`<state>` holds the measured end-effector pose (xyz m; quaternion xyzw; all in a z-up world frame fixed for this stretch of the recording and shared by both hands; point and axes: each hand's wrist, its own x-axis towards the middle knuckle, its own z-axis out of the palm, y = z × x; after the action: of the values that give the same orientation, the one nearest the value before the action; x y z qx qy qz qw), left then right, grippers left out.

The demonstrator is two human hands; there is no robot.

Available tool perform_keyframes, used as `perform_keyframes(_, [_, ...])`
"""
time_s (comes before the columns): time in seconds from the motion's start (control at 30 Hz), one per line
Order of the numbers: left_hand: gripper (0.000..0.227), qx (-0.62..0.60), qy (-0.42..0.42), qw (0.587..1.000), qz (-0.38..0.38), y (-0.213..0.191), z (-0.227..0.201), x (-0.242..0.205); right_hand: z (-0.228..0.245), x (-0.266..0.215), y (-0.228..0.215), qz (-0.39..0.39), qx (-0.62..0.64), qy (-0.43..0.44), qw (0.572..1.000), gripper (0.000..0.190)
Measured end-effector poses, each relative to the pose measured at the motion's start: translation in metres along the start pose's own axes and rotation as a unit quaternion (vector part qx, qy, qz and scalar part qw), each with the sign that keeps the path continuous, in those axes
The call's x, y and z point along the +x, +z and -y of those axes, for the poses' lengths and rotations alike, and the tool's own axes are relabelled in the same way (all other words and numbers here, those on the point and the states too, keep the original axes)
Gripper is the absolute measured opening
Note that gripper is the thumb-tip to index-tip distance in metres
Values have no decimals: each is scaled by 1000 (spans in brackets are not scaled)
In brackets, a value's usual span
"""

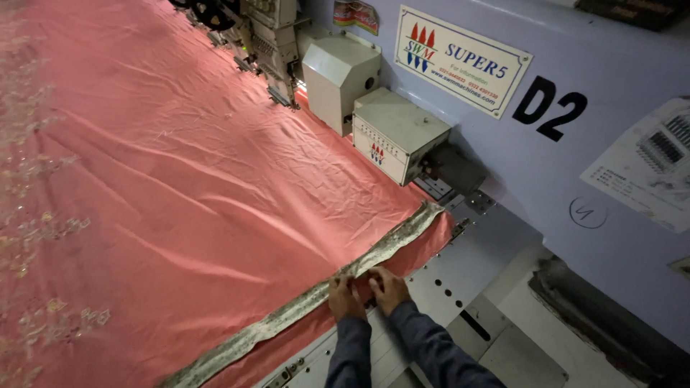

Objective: Removing a large piece of embroidered fabric from an industrial embroidery machine and folding it on a work surface.

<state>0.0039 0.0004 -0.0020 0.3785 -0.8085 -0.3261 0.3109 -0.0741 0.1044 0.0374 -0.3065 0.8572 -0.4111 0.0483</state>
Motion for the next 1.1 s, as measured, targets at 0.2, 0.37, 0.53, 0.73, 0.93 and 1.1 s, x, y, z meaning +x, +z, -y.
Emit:
perform_keyframes(0.2, [65, -84, 28, 993, 73, -46, -33, -37, 33, 1, -12, 67, 122, 310, 940, 78])
perform_keyframes(0.37, [29, -83, 84, 990, 81, -92, -54, -87, -23, 5, 40, -44, 464, 195, 863, 37])
perform_keyframes(0.53, [22, -93, 64, 988, 108, -119, -42, -108, 72, -39, -7, 28, 421, 225, 878, 22])
perform_keyframes(0.73, [84, -8, 16, 998, 56, -82, 70, -128, 148, -103, -30, 102, 349, 151, 919, 18])
perform_keyframes(0.93, [59, 21, -49, 996, -78, -170, 116, -113, 177, -162, -38, 286, 346, 89, 889, 37])
perform_keyframes(1.1, [46, 249, -118, 923, -268, -247, 151, -97, 202, -184, -76, 279, 333, 0, 901, 37])
